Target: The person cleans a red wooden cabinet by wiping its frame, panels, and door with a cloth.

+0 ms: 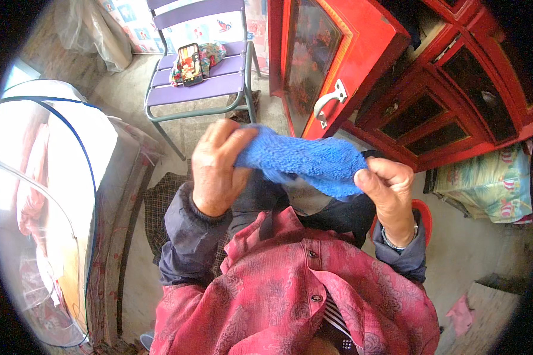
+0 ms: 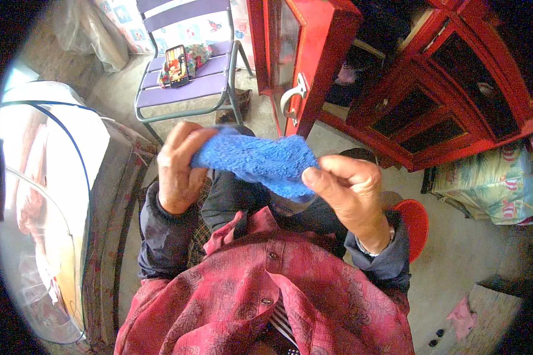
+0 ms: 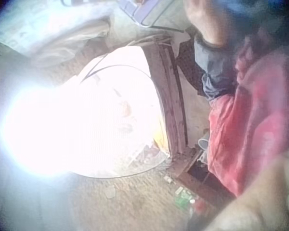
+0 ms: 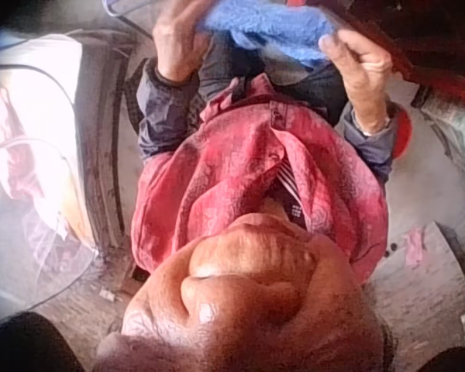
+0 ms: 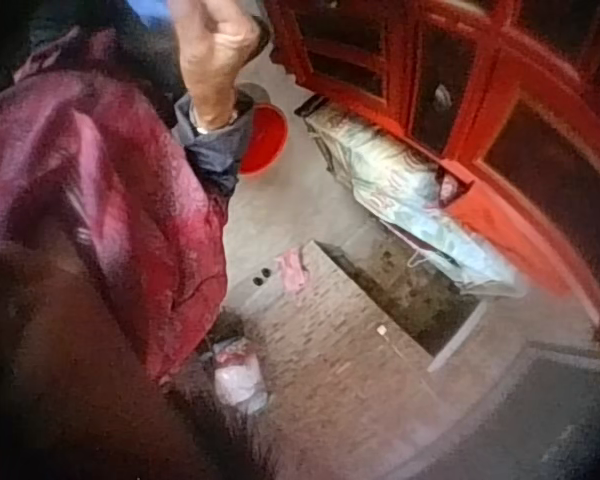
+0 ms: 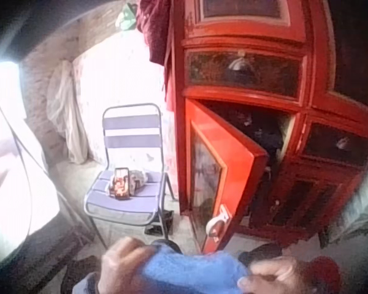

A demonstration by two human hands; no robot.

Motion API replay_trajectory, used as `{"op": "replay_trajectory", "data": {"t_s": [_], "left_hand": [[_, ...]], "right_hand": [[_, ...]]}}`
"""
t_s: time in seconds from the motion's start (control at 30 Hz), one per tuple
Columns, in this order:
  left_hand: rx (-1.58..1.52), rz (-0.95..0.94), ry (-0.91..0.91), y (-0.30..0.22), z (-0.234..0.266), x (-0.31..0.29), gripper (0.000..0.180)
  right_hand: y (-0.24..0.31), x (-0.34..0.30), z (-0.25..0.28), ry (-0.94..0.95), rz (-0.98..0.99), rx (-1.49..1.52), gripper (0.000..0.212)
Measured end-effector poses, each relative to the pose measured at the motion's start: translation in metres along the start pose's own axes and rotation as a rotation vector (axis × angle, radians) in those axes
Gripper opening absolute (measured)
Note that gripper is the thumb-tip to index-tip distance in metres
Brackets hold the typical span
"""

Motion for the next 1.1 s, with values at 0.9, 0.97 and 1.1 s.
{"op": "replay_trajectory", "data": {"t_s": [0.9,0.97,1.1], "left_hand": [[-0.651,-0.162,-0.456,-0.056,-0.111,0.090,0.064],[-0.629,-0.152,-0.477,-0.065,-0.123,0.090,0.066],[-0.682,-0.127,-0.423,-0.075,-0.135,0.101,0.062]], "right_hand": [[0.045,0.150,0.026,-0.367,0.962,-0.759,0.032],[0.039,0.158,0.027,-0.381,1.039,-0.693,0.027],[0.023,0.164,0.034,-0.450,1.085,-0.548,0.037]]}}
Point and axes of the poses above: each hand's wrist, its own x-axis towards the middle knuckle, its own z-axis out of the back of the hand, y = z × x, the point moved 3 cm from there along x, towards the middle knuckle, and after that the axes turned 11 degrees about z, right-handed, at the moved point
